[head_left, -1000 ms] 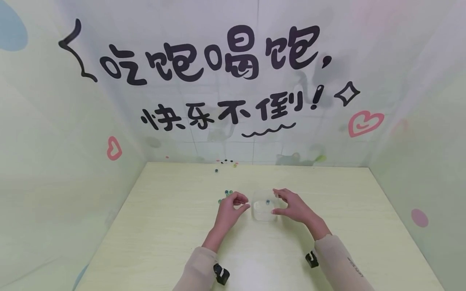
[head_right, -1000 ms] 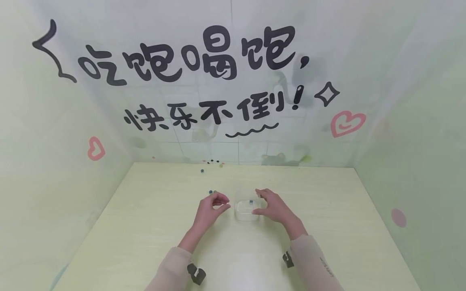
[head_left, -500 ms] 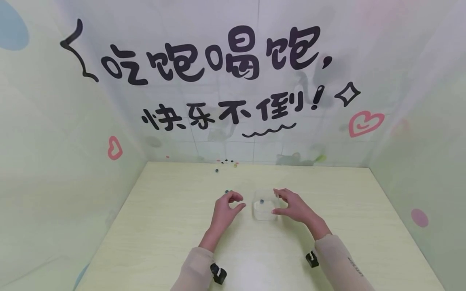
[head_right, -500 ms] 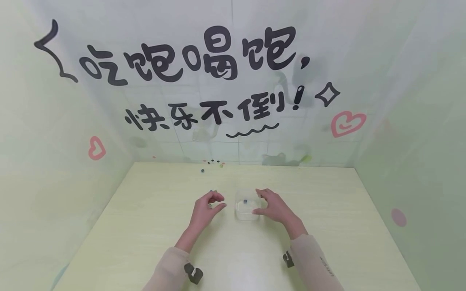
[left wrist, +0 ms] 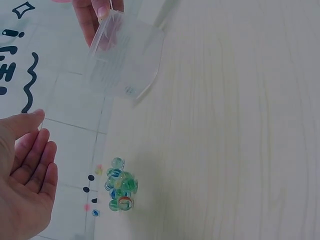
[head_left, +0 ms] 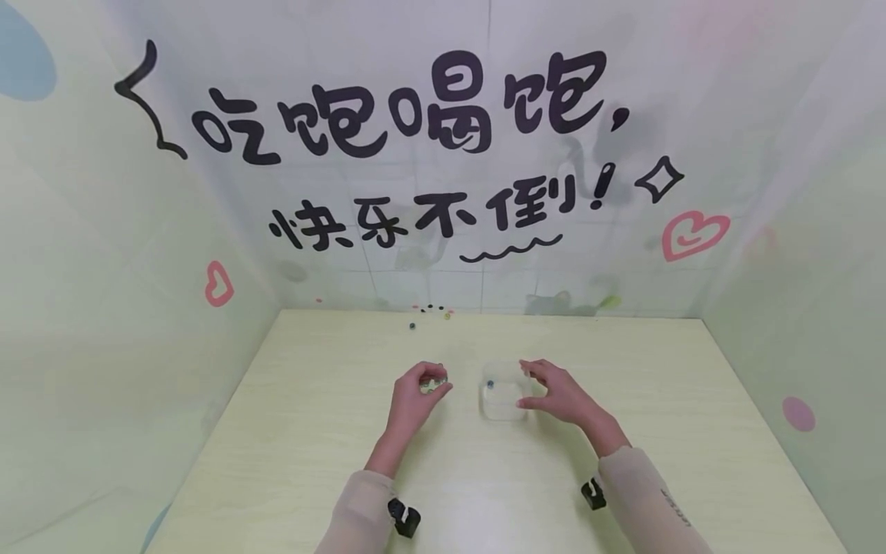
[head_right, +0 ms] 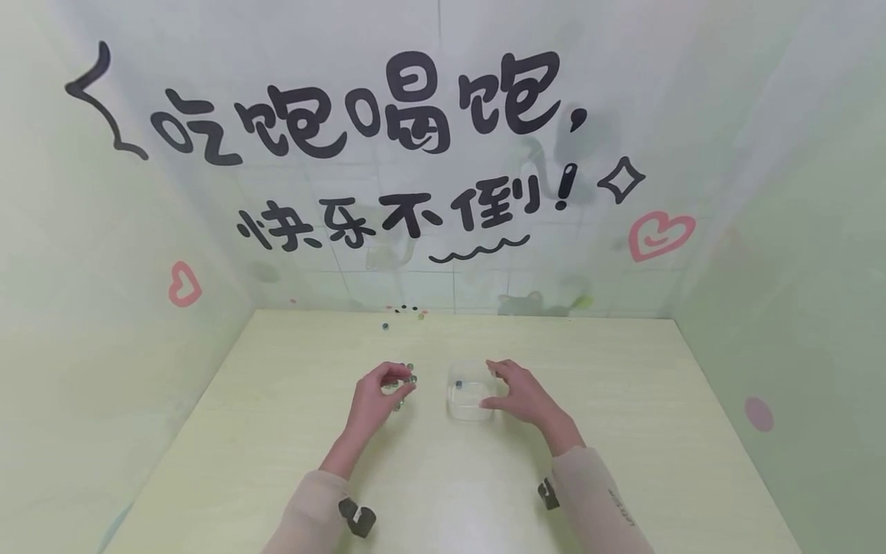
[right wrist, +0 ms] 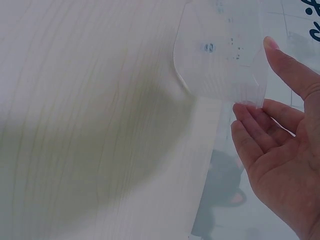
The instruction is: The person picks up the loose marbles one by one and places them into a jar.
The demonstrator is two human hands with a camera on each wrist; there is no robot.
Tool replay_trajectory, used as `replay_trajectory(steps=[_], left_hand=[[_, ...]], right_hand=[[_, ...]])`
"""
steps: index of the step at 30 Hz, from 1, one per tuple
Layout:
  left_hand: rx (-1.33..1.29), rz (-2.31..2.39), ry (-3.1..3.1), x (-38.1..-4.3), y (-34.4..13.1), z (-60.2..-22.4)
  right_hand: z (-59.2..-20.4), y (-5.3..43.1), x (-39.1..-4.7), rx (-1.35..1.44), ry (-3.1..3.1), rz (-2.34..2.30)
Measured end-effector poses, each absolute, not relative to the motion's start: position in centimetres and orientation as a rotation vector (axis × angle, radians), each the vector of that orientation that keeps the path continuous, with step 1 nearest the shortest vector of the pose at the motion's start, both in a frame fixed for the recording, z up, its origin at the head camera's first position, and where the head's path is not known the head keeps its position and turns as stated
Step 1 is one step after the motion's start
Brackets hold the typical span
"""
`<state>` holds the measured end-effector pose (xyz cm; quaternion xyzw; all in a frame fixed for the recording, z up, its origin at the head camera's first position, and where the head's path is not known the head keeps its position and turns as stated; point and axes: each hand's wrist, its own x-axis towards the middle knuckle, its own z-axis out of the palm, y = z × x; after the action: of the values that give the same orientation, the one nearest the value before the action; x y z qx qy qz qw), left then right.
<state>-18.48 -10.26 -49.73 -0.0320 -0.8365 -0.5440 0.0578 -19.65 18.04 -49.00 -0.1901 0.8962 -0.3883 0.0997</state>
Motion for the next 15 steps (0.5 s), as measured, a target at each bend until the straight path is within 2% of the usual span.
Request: replay_trajectory(steps=[15], left_hand=[[-0.014,-1.564,-2.535,-19.1,-13.4,-50.4]], right_hand=[[-49.2,18.0,-19.7,-0.539,2.635,-1.166]])
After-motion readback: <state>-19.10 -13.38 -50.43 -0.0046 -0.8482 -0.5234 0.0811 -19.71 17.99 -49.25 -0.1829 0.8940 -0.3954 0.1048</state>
